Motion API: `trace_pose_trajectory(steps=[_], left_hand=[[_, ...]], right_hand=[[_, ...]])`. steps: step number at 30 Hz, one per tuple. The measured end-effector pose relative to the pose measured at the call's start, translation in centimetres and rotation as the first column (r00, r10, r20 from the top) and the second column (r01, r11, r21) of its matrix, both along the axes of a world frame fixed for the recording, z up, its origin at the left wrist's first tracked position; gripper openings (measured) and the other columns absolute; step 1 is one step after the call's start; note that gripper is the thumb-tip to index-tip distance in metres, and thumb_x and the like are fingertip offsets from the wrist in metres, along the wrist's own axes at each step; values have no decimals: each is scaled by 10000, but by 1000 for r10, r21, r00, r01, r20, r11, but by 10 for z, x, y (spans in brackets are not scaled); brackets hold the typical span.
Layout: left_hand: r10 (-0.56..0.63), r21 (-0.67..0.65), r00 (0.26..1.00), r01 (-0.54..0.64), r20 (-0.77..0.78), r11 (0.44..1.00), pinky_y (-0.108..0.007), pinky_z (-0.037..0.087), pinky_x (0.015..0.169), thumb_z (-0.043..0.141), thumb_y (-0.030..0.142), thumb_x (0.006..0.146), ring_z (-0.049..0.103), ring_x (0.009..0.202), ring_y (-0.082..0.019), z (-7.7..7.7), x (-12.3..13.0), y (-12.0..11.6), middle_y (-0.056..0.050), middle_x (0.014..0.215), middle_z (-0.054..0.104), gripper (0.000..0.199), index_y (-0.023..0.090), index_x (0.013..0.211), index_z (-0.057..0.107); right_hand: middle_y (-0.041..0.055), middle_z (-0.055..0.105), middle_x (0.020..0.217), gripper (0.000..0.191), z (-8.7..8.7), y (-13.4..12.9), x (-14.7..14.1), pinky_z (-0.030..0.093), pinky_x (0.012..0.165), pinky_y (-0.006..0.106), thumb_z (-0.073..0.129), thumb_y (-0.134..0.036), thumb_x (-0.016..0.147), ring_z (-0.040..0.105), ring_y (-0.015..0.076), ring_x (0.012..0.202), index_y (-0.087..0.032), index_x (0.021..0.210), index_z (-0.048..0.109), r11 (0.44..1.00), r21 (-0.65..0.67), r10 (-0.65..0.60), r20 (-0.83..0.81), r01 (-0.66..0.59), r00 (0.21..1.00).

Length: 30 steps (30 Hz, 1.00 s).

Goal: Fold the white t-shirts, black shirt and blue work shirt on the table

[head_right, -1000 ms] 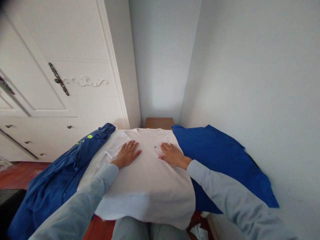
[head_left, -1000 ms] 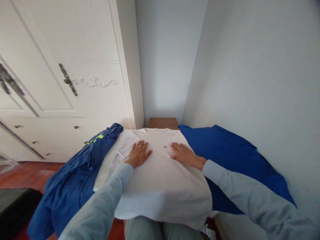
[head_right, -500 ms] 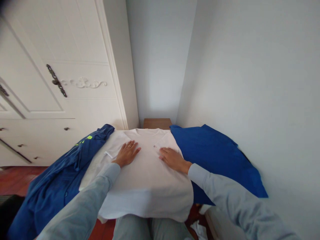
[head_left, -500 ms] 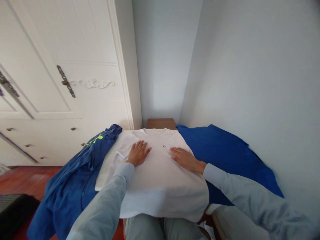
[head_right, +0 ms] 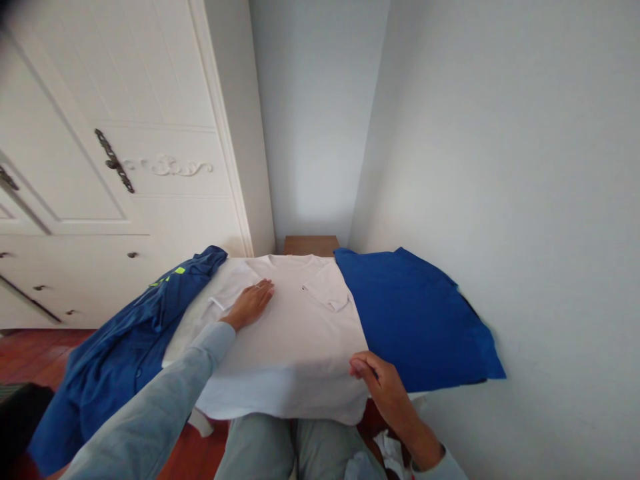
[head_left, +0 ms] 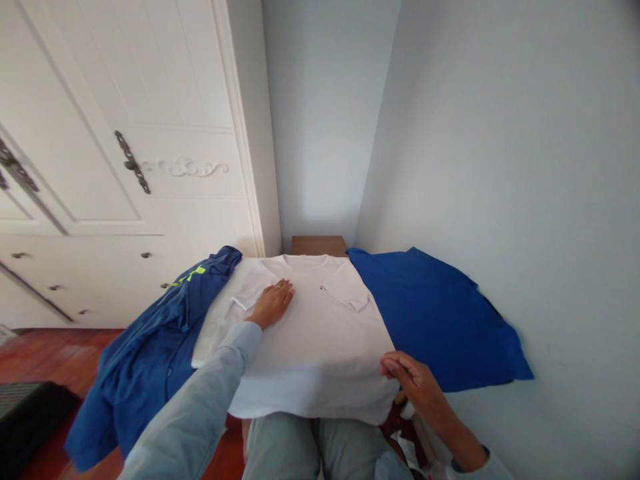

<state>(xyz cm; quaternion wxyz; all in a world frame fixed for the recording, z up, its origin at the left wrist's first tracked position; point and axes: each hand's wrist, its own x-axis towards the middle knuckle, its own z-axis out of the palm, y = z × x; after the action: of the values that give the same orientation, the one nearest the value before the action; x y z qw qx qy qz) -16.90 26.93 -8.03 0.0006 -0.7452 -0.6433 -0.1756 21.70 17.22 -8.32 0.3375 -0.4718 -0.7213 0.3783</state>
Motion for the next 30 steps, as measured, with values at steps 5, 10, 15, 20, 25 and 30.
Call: trace_pose_trajectory(steps=[5,10,15,20,25,30], left_hand=[[-1,237,954,-74,300,969,-445,371,1177,363,439,1012,479,1385,-249,12,27,-49,-143,1386,603,484,125,1286,608],[17,435,821,-320,570,842,-419,450,1108,438,401,1007,568,1270,-227,-2,57,-143,-117,1285,648,361,174,1220,621],[166,349,759,-467,629,812,-471,467,1071,525,461,947,581,1219,-278,-41,40,-216,-130,1299,615,420,184,1257,583],[354,197,577,-683,736,704,-464,547,876,533,575,878,632,986,-282,-74,16,-248,-134,1179,633,500,176,1172,598],[463,-3,337,-806,820,592,-523,531,908,536,636,806,620,1064,-336,-119,5,-252,-176,1175,608,622,133,1172,545],[470,-146,372,-639,801,755,-588,415,1085,681,617,688,514,1298,-397,-167,-1,-255,-207,1330,570,750,142,1249,536]], right_hand=[[92,689,800,657,-28,-18,31,506,721,268,543,-795,749,635,205,767,-159,822,686,971,-173,-175,-36,166,984],[100,668,761,747,-42,-31,39,498,702,276,395,-864,768,608,191,717,-169,757,667,966,-181,-193,-14,187,981],[71,625,709,748,-48,-41,33,500,686,280,347,-877,780,583,173,677,-187,720,628,974,-164,-154,11,153,988],[67,636,720,799,-64,-51,26,504,664,290,324,-924,744,602,180,673,-194,799,643,957,-270,-96,58,108,994],[69,636,704,788,-80,-55,32,509,660,305,315,-930,728,602,182,645,-204,755,621,955,-257,-132,72,147,989],[70,624,694,699,-91,-55,49,523,646,316,344,-873,780,584,181,633,-217,692,571,948,-217,-222,71,232,972]])
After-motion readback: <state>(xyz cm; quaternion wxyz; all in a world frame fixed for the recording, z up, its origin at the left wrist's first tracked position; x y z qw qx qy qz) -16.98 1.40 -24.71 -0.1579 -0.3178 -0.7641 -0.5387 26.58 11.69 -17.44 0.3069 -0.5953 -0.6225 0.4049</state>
